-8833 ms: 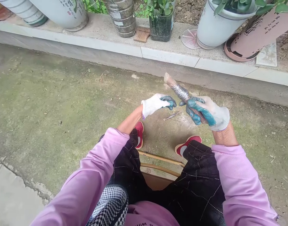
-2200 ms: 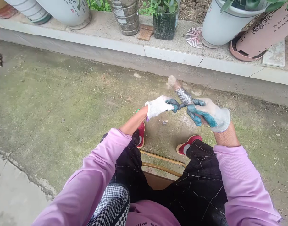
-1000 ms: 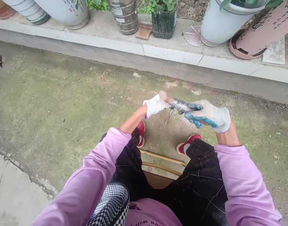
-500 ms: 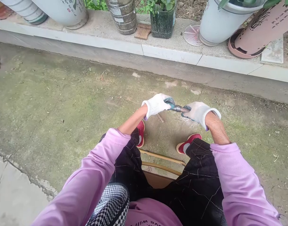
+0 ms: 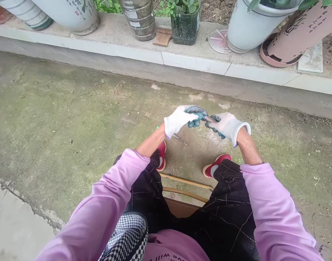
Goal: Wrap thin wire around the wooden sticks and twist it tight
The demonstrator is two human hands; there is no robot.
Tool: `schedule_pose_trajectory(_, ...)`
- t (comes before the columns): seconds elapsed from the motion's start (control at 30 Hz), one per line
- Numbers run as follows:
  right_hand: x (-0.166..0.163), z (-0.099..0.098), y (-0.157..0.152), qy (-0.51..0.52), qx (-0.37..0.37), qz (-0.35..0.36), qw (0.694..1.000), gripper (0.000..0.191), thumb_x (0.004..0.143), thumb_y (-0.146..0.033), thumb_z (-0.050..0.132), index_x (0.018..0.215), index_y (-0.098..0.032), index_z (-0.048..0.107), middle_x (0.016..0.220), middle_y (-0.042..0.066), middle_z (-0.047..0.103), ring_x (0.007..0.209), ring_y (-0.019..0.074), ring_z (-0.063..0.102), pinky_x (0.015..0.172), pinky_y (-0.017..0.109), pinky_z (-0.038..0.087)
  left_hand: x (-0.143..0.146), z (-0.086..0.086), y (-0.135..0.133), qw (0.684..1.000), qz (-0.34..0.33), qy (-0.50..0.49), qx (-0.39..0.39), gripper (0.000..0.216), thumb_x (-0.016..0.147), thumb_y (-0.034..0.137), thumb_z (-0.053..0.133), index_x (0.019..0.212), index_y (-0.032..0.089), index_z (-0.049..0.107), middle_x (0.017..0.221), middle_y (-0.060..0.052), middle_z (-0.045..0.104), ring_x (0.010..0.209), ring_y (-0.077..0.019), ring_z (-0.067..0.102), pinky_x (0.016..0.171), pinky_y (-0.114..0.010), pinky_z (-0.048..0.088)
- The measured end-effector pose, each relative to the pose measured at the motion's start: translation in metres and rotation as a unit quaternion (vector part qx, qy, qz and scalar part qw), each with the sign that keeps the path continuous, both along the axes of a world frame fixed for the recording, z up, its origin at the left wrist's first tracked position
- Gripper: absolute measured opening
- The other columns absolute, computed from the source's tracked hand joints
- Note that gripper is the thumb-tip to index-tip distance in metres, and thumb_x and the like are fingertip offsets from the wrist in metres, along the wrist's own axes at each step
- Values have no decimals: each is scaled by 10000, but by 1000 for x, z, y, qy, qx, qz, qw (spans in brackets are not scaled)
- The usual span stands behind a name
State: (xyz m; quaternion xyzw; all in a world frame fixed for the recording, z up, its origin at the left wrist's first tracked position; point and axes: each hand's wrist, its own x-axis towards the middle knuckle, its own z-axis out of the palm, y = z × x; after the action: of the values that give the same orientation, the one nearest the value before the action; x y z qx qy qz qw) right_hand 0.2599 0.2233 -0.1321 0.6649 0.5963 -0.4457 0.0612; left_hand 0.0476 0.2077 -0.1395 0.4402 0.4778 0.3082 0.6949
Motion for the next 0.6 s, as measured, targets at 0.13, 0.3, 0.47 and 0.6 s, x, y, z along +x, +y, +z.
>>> schedule_pose_trajectory(0.13, -9, 8, -3, 16, -8, -13, 1000, 308, 1024, -296, 772, 753, -204, 659, 668, 27, 649, 509, 140, 568, 440, 253, 487, 7, -12, -2, 999, 5, -42, -31, 355, 920, 130, 757, 1264, 71, 821, 712, -16, 764, 560, -81, 629, 589, -209, 484)
schedule_pose_trajectory(0.3, 0, 22, -5, 166, 24, -145, 975, 217, 977, -302, 831, 849, -198, 690, 660, 3, 609, 508, 114, 504, 423, 242, 440, 8, -12, -6, 998, -18, -39, -52, 282, 938, 104, 724, 1201, 75, 821, 702, -18, 761, 577, -79, 648, 613, -206, 500)
schedule_pose_trajectory(0.47, 9, 39, -14, 291, -11, -184, 939, 355, 849, -402, 952, 840, -222, 647, 651, -15, 574, 499, 105, 462, 411, 275, 379, 1, -15, -4, 999, -35, -8, -37, 158, 937, 103, 732, 1067, 108, 822, 718, -19, 761, 638, -92, 678, 671, -218, 549)
schedule_pose_trajectory(0.6, 16, 43, -17, 339, -70, -124, 930, 483, 726, -494, 1014, 903, -230, 651, 609, -45, 552, 474, 100, 428, 410, 281, 367, -4, -26, 3, 997, -66, 38, -18, 134, 960, 61, 690, 906, 116, 800, 777, -36, 785, 721, -101, 677, 737, -234, 572)
